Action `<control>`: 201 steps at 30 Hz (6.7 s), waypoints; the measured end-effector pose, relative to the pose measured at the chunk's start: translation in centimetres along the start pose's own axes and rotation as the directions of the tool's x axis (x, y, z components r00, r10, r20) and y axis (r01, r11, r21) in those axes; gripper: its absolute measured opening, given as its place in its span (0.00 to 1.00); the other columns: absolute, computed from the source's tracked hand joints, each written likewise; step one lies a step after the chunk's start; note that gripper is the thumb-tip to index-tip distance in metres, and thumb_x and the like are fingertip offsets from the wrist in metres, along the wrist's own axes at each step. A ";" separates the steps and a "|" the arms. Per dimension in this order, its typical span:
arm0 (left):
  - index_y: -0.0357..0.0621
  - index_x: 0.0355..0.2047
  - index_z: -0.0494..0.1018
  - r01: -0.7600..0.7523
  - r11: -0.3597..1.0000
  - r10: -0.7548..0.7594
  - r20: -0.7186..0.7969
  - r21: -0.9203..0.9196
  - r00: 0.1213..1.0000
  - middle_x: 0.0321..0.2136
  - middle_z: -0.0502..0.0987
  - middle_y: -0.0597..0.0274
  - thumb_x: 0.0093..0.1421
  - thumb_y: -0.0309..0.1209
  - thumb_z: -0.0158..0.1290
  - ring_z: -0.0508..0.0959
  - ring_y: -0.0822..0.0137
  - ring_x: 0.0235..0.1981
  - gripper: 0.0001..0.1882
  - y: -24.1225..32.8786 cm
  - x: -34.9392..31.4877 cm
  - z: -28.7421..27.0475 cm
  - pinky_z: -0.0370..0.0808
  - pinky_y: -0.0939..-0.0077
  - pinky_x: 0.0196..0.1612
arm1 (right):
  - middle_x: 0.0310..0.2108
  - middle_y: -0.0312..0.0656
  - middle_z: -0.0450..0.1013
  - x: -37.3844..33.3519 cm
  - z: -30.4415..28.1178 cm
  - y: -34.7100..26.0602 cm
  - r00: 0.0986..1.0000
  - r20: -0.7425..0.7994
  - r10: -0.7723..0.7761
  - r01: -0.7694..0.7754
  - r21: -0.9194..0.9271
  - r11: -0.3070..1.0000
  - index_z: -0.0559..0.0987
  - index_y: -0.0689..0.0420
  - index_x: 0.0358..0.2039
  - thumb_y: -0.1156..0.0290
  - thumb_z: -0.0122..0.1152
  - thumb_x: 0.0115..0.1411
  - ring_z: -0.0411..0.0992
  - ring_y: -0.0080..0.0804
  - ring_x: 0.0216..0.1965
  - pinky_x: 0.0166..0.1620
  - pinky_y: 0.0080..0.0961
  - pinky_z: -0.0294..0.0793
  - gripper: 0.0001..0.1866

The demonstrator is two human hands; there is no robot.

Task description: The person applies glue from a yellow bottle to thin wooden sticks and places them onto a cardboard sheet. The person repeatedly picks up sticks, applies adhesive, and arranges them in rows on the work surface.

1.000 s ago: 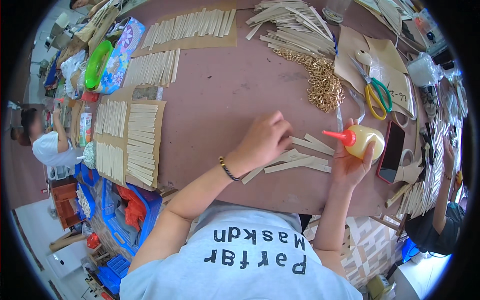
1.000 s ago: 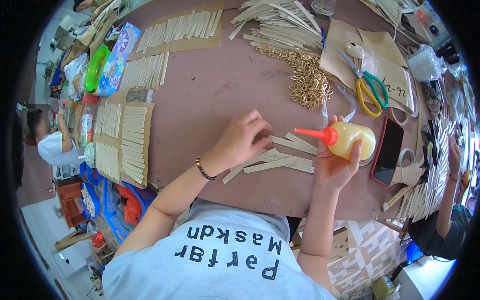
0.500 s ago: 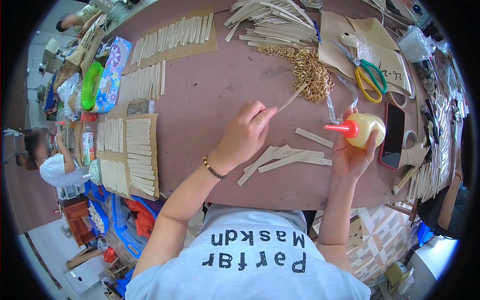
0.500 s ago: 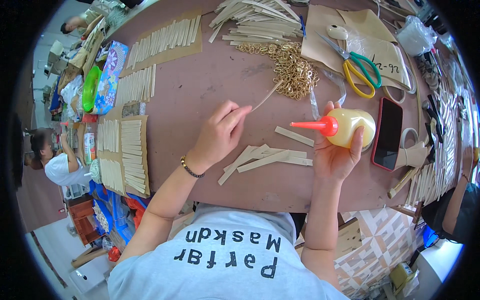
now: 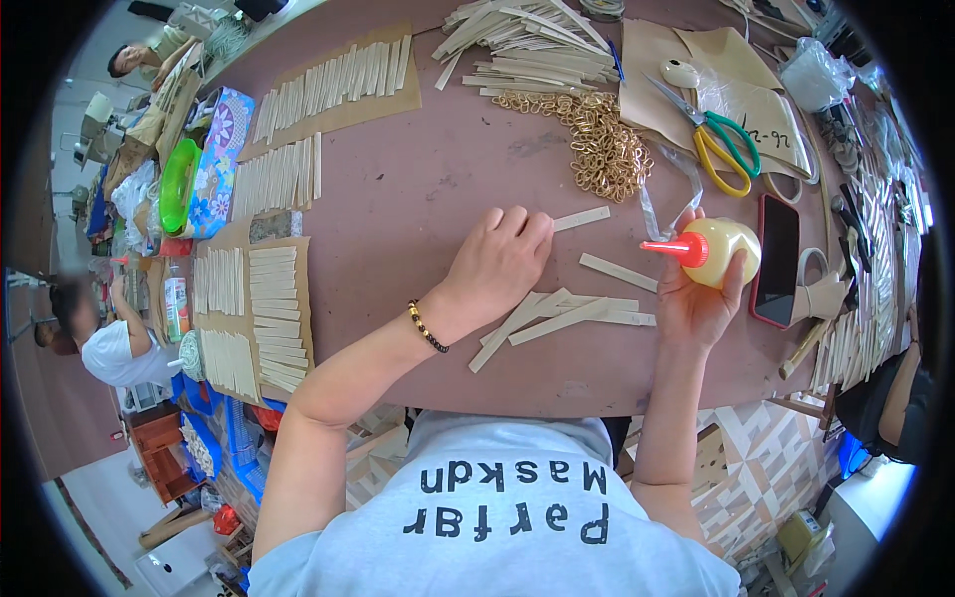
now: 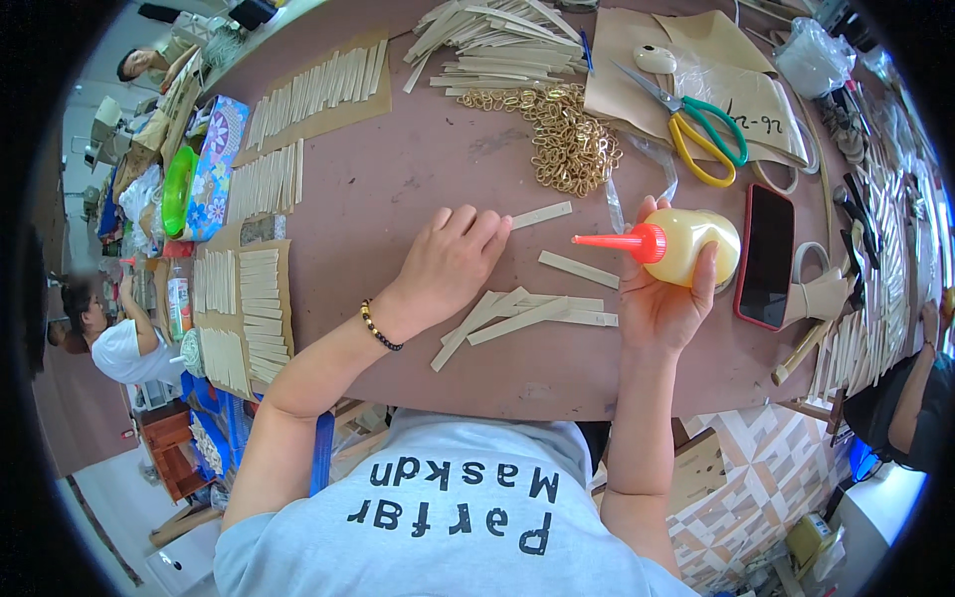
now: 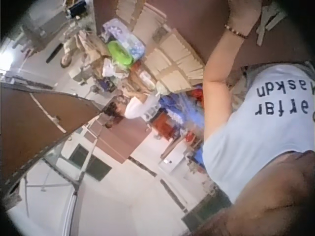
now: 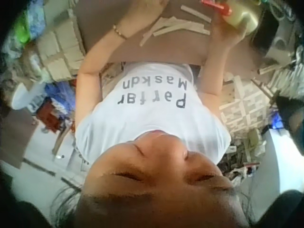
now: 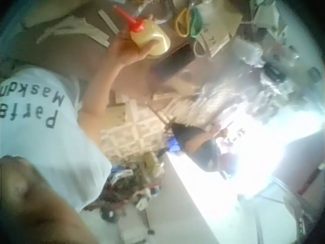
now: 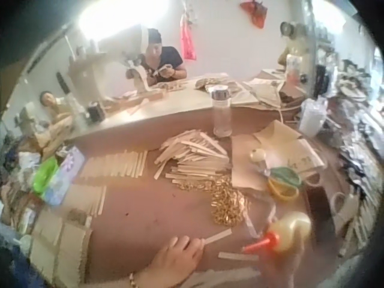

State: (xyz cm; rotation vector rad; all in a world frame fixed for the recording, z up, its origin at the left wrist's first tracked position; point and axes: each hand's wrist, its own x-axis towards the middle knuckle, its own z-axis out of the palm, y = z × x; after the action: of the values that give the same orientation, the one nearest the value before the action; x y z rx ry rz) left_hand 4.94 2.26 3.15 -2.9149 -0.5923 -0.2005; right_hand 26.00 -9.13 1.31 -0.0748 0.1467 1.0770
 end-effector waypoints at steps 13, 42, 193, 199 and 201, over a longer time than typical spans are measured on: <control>0.37 0.38 0.69 0.461 -0.013 -0.425 0.422 -0.887 0.801 0.28 0.71 0.66 0.57 0.19 0.51 0.73 0.77 0.26 0.08 -2.6 -5.1 -2.9 0.71 0.82 0.28 | 0.53 0.55 0.61 0.2 -0.3 0.1 1.000 0.019 -0.012 0.013 -0.056 0.998 0.63 0.61 0.52 0.63 0.57 0.59 0.59 0.51 0.58 0.53 0.51 0.70 0.25; 0.36 0.36 0.67 0.209 -0.437 -0.766 0.484 -0.875 0.423 0.26 0.72 0.64 0.61 0.24 0.48 0.76 0.75 0.24 0.05 0.9 -13.6 -1.1 0.76 0.82 0.24 | 0.57 0.55 0.57 -0.9 -0.1 4.4 1.000 -0.014 -0.014 0.005 -0.480 0.877 0.55 0.60 0.58 0.61 0.51 0.62 0.58 0.52 0.59 0.54 0.50 0.69 0.29; 0.46 0.23 0.70 0.591 0.587 -0.638 0.133 -0.553 0.758 0.25 0.67 0.64 0.47 0.22 0.55 0.69 0.62 0.31 0.05 0.1 -10.6 -1.8 0.61 0.67 0.36 | 0.53 0.54 0.63 -0.1 0.3 9.1 0.905 0.423 -0.040 0.424 -0.897 0.125 0.54 0.60 0.57 0.65 0.65 0.52 0.63 0.51 0.55 0.57 0.46 0.62 0.37; 0.46 0.23 0.71 0.601 0.596 -0.634 0.147 -0.533 0.759 0.25 0.68 0.64 0.47 0.22 0.55 0.70 0.62 0.31 0.05 0.0 -10.5 -1.8 0.62 0.67 0.36 | 0.53 0.53 0.63 -0.5 0.1 9.3 0.905 0.425 0.008 0.416 -0.892 0.178 0.56 0.58 0.57 0.67 0.62 0.54 0.63 0.52 0.56 0.57 0.46 0.61 0.34; 0.46 0.23 0.71 0.594 0.600 -0.628 0.144 -0.535 0.765 0.25 0.68 0.64 0.47 0.22 0.55 0.70 0.62 0.31 0.05 0.0 -10.4 -1.7 0.62 0.67 0.36 | 0.54 0.53 0.62 -0.4 0.2 9.2 0.906 0.422 -0.017 0.419 -0.892 0.168 0.58 0.57 0.57 0.68 0.60 0.54 0.62 0.54 0.56 0.58 0.46 0.61 0.32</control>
State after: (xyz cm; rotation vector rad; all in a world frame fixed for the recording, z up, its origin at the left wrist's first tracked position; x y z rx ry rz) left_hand -4.76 -1.97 3.12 -3.0469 -1.8041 -0.6393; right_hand 17.69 -5.11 1.66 -1.0956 -0.9164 0.6846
